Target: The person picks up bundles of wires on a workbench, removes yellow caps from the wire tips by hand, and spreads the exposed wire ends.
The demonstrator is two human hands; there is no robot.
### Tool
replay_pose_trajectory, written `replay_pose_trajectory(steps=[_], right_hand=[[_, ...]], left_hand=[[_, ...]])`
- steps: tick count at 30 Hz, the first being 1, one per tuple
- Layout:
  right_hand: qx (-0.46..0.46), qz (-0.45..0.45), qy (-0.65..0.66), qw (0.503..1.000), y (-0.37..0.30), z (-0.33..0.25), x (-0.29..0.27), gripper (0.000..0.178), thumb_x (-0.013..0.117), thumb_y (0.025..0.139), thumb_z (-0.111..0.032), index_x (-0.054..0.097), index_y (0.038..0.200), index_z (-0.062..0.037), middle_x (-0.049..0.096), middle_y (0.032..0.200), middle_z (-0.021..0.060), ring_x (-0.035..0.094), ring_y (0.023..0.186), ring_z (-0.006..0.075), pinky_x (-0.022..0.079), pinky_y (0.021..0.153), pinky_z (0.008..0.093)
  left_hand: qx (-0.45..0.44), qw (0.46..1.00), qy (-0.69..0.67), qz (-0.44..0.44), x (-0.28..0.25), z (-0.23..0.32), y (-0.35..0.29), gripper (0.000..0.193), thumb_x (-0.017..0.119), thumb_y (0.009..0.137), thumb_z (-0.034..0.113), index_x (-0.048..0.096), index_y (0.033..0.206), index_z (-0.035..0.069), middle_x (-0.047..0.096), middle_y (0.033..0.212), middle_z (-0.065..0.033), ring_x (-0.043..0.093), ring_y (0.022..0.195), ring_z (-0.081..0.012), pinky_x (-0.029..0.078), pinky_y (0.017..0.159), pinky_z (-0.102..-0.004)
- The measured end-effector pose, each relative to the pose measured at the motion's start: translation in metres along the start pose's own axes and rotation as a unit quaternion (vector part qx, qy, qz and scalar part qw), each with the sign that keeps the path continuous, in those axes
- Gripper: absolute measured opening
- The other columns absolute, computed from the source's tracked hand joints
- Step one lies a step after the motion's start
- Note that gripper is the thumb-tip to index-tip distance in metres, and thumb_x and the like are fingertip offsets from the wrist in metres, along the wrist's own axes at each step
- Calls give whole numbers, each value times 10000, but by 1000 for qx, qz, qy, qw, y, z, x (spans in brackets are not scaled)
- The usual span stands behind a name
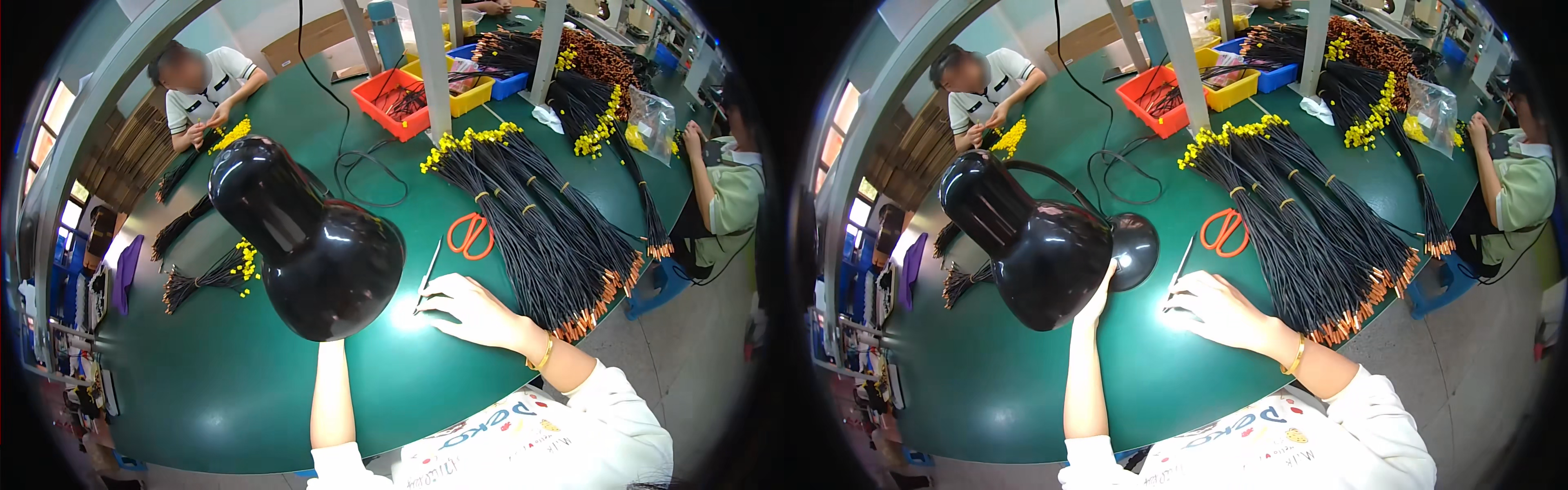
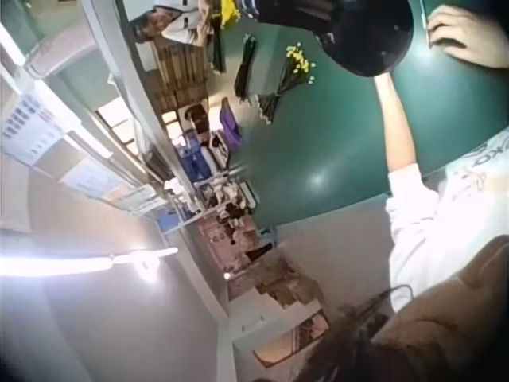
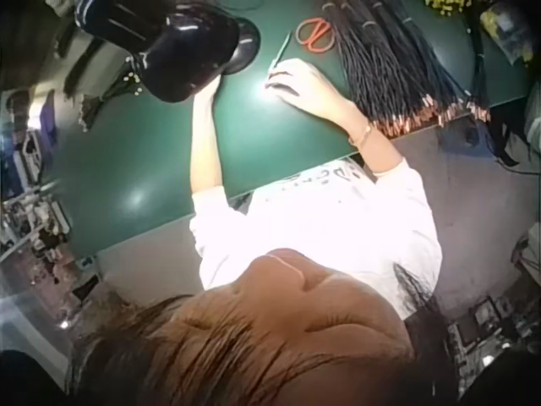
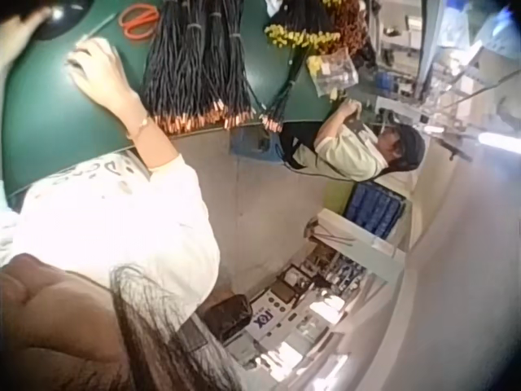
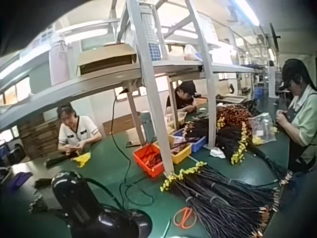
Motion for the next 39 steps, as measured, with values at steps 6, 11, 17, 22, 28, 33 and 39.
replay_pose_trajectory(steps=[6,11,17,22,28,33,39], right_hand=[[7,-62,-34,997,-16,-9,-7,337,608,721,-190,550,1036,-84,515,1052,66,445,1040,220,356,896,353],[65,-78,-86,991,-43,2,-33,366,620,727,-229,545,1055,-86,503,1114,76,397,1114,234,312,942,386],[111,-49,-158,980,-66,2,-57,404,633,720,-251,533,1083,-105,392,1236,119,229,1246,279,87,1006,537],[150,-36,-198,968,-92,26,-58,433,624,731,-265,527,1126,-117,327,1311,124,185,1271,293,64,1034,502],[142,-23,-211,967,-93,26,-64,394,611,744,-276,548,1101,-122,363,1296,96,214,1264,262,76,1037,489],[159,-34,-181,970,-94,37,-73,349,604,749,-221,560,1078,-114,389,1287,72,255,1253,240,98,1033,487],[192,-34,-138,971,-96,57,-96,316,597,755,-177,569,1065,-126,437,1259,47,290,1242,226,118,1038,465]], left_hand=[[8,1000,10,11,1,6,-2,513,618,763,300,494,1125,-42,496,1152,-136,461,1054,-219,321,923,-299],[14,999,24,21,6,7,-2,512,618,762,301,496,1121,-44,496,1151,-137,462,1051,-221,323,921,-299],[55,995,49,70,-1,13,-14,492,625,750,286,506,1112,-25,496,1142,-154,442,1065,-258,304,935,-340],[223,950,186,118,13,67,-53,434,628,717,215,525,1119,89,448,1155,-161,365,1098,-302,243,964,-405],[332,922,196,28,59,101,-74,257,641,655,118,578,900,65,496,934,-100,444,947,-263,320,839,-381],[383,866,322,4,90,95,-67,277,637,682,195,554,910,62,498,780,-69,455,785,-229,308,708,-352],[443,826,349,5,107,96,-60,268,600,657,50,541,918,57,473,704,-48,454,687,-206,306,678,-344]])
Point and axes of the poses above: each hand's wrist, its own y-axis towards the middle knuckle, its own x-axis out of the palm, z = x × y, the point moved 10 cm from there along y, towards the middle knuckle
